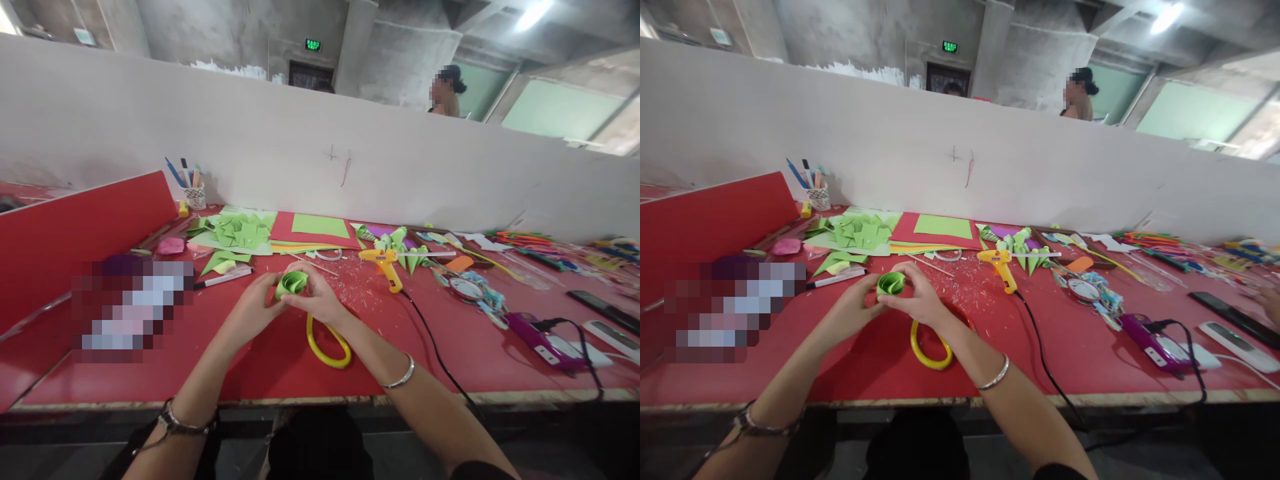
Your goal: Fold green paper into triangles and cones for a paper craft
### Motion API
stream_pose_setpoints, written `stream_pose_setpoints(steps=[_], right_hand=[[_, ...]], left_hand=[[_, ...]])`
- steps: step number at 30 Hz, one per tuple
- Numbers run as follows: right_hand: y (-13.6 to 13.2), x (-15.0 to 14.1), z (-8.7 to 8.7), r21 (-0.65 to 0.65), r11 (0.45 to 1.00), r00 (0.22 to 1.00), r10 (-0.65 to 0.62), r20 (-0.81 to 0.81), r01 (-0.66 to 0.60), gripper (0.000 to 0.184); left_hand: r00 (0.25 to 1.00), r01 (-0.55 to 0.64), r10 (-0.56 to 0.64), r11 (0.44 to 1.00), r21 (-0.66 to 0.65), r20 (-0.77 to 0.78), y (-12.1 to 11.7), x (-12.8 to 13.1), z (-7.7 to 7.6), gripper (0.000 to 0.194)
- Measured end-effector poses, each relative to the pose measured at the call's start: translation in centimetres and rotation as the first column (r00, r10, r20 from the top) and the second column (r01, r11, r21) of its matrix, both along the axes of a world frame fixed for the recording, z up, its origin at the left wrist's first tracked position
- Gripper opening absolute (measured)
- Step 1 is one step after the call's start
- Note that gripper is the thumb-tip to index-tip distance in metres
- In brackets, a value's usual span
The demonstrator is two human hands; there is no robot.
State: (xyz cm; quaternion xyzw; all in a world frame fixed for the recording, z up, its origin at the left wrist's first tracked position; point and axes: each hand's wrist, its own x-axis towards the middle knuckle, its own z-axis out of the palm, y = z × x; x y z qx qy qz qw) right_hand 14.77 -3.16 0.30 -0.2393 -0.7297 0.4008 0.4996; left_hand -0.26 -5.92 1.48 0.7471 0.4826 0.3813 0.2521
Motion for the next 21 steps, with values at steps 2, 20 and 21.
stream_pose_setpoints(steps=[2,20,21], right_hand=[[0.1,0.0,-0.2,-0.018,0.998,0.998,-0.068,0.008,0.068,0.034],[-0.3,0.0,0.4,-0.093,0.995,0.996,-0.036,0.078,0.043,0.026],[-0.2,0.3,0.5,-0.014,0.996,0.988,-0.09,0.127,0.093,0.026]], left_hand=[[0.977,-0.109,0.125,0.989,0.101,-0.173,0.2,-0.1,-0.3,0.024],[0.976,0.08,-0.069,0.996,0.048,-0.205,0.5,-0.2,-1.6,0.026],[0.972,0.035,-0.018,0.997,0.069,-0.234,0.5,-0.4,-1.6,0.027]])
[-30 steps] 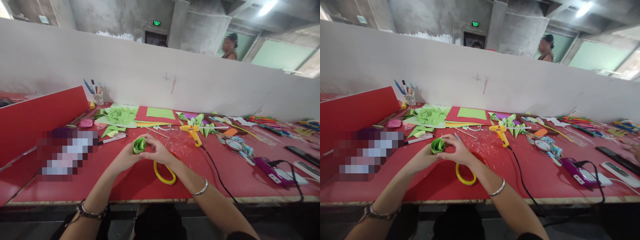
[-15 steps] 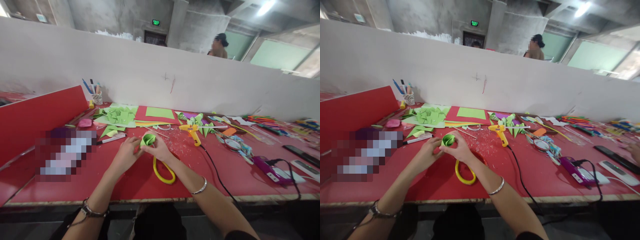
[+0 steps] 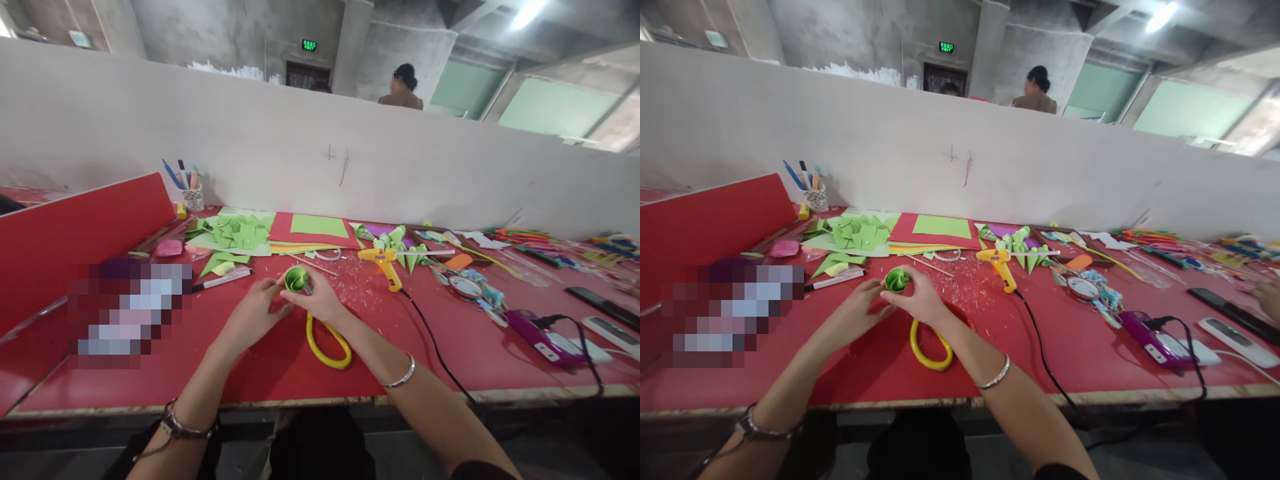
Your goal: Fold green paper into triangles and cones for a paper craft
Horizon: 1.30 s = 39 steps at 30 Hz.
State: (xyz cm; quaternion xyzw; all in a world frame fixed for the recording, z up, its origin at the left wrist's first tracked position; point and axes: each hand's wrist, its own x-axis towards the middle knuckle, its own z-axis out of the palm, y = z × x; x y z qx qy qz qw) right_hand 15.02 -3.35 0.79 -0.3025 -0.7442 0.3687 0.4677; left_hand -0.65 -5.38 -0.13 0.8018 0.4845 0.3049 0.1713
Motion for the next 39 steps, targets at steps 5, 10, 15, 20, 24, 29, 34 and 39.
stream_pose_setpoints(steps=[5,10,15,20,24,29,34,39], right_hand=[[0.9,1.5,0.2,0.341,0.935,0.922,-0.212,0.323,0.095,0.021],[1.3,2.0,0.0,0.37,0.921,0.922,-0.241,0.302,0.12,0.038],[0.9,2.0,0.0,0.335,0.941,0.903,-0.186,0.387,0.049,0.05],[0.9,2.0,-0.2,0.307,0.951,0.881,-0.173,0.44,0.034,0.026],[1.1,1.9,-0.5,0.261,0.964,0.878,-0.171,0.447,0.055,0.024],[0.9,1.8,-0.4,0.271,0.959,0.85,-0.211,0.482,0.084,0.017],[0.5,1.7,0.0,0.314,0.94,0.802,-0.288,0.524,0.133,0.016],[0.5,1.5,-0.2,0.36,0.919,0.74,-0.352,0.573,0.159,0.008]], left_hand=[[0.989,-0.117,0.106,0.988,0.105,0.107,-0.2,-0.2,1.3,0.023],[0.965,-0.051,0.008,0.986,0.16,0.263,-0.9,0.3,2.8,0.02],[0.963,0.03,-0.07,0.987,0.158,0.259,-1.2,0.5,2.9,0.015],[0.97,0.095,-0.132,0.978,0.183,0.202,-1.2,0.3,2.8,0.013],[0.98,0.095,-0.13,0.971,0.218,0.151,-1.0,0.4,2.6,0.012],[0.983,0.068,-0.098,0.979,0.193,0.152,-0.9,0.4,2.4,0.008],[0.989,0.032,-0.054,0.987,0.156,0.136,-0.8,0.4,2.4,0.012],[0.992,-0.037,0.021,0.991,0.129,0.123,-0.8,0.5,2.1,0.016]])
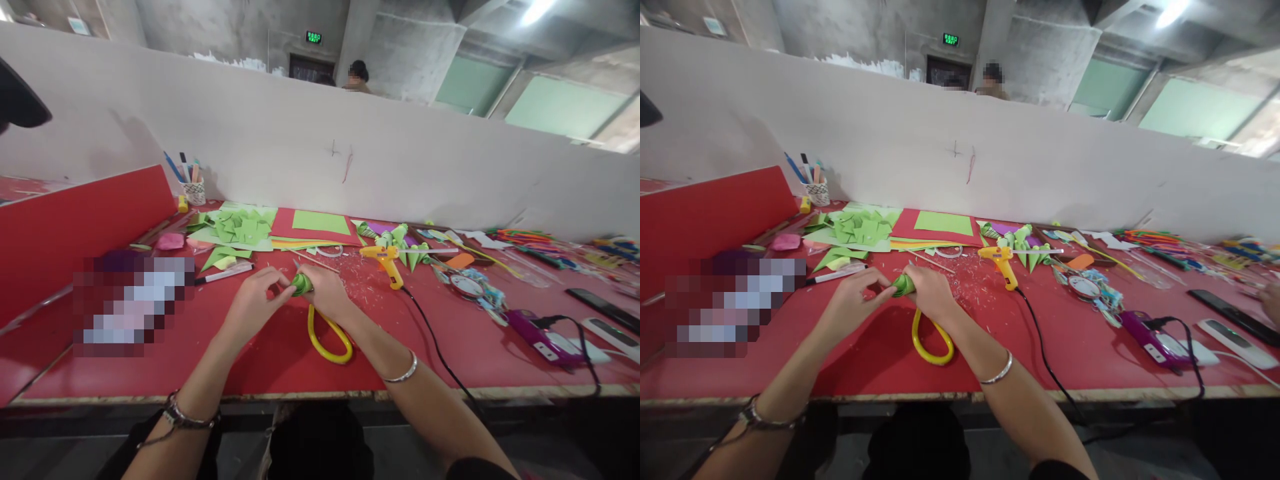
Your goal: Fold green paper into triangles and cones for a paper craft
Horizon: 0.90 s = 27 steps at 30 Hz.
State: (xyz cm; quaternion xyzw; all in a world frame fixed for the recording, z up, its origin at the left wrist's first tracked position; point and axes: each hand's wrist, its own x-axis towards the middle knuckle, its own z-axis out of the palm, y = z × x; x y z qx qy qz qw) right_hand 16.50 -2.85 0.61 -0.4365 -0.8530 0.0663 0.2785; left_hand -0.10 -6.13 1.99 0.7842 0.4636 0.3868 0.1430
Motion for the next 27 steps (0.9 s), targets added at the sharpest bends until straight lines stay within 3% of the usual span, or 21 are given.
stream_pose_setpoints(steps=[7,16,19,22,27], right_hand=[[-0.07,-0.18,0.02,0.083,0.996,0.994,-0.034,0.105,0.026,0.006],[-0.33,-0.3,0.28,0.084,0.996,0.998,0.006,0.069,-0.012,0.005],[-0.33,-0.22,0.38,0.013,1.0,1.0,0.024,-0.01,-0.024,0.005],[-0.11,-0.08,0.18,-0.024,0.999,0.995,0.029,-0.092,-0.032,0.008],[0.33,0.08,-0.35,-0.043,0.998,0.986,0.036,-0.165,-0.044,0.012]], left_hand=[[0.999,-0.019,0.021,0.998,-0.06,0.03,-0.1,0.16,-0.17,0.018],[0.992,-0.008,0.023,0.992,-0.124,0.121,0.0,0.25,-0.21,0.021],[0.995,0.009,0.0,0.997,-0.082,0.104,-0.23,0.22,0.05,0.011],[0.999,0.001,-0.001,1.0,-0.006,0.045,-0.38,0.18,0.36,0.022],[0.997,0.06,-0.056,0.994,0.086,-0.048,-0.36,-0.12,0.45,0.021]])
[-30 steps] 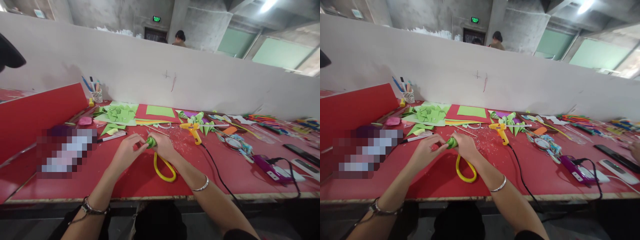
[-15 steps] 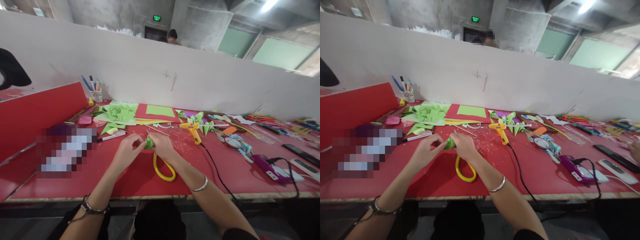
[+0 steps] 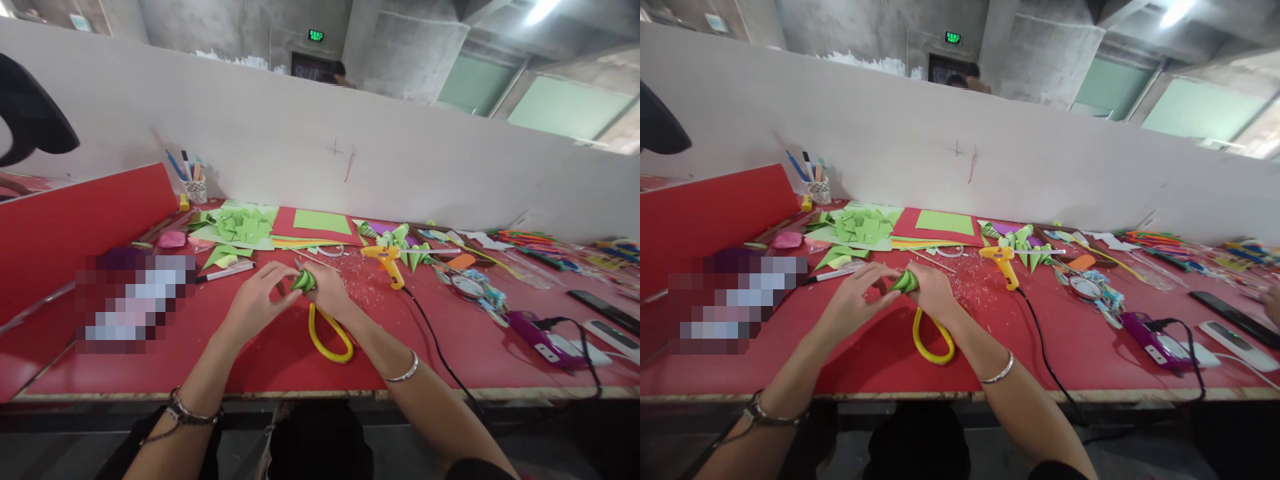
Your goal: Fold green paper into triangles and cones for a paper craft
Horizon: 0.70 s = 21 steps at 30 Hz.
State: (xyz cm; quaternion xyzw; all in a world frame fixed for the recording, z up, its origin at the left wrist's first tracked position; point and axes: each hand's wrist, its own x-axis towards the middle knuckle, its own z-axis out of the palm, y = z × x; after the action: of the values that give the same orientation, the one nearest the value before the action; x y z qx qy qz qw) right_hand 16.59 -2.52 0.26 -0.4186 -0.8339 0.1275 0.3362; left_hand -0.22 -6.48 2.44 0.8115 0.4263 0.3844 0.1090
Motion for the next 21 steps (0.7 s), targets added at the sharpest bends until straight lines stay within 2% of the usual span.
stream_pose_setpoints(steps=[9,17,21], right_hand=[[0.5,0.4,0.0,-0.035,0.972,0.962,0.222,-0.157,-0.23,0.007],[0.1,0.0,0.2,-0.081,0.941,0.942,0.318,-0.108,-0.327,0.008],[0.0,0.0,0.2,-0.084,0.942,0.945,0.321,-0.06,-0.326,0.008]], left_hand=[[0.997,0.08,-0.08,0.997,0.008,-0.024,-0.3,-0.5,0.4,0.027],[0.996,0.036,-0.03,0.996,0.083,-0.083,0.5,-1.0,0.0,0.017],[0.98,0.011,0.024,0.985,0.174,-0.199,0.5,-1.1,-0.2,0.019]])
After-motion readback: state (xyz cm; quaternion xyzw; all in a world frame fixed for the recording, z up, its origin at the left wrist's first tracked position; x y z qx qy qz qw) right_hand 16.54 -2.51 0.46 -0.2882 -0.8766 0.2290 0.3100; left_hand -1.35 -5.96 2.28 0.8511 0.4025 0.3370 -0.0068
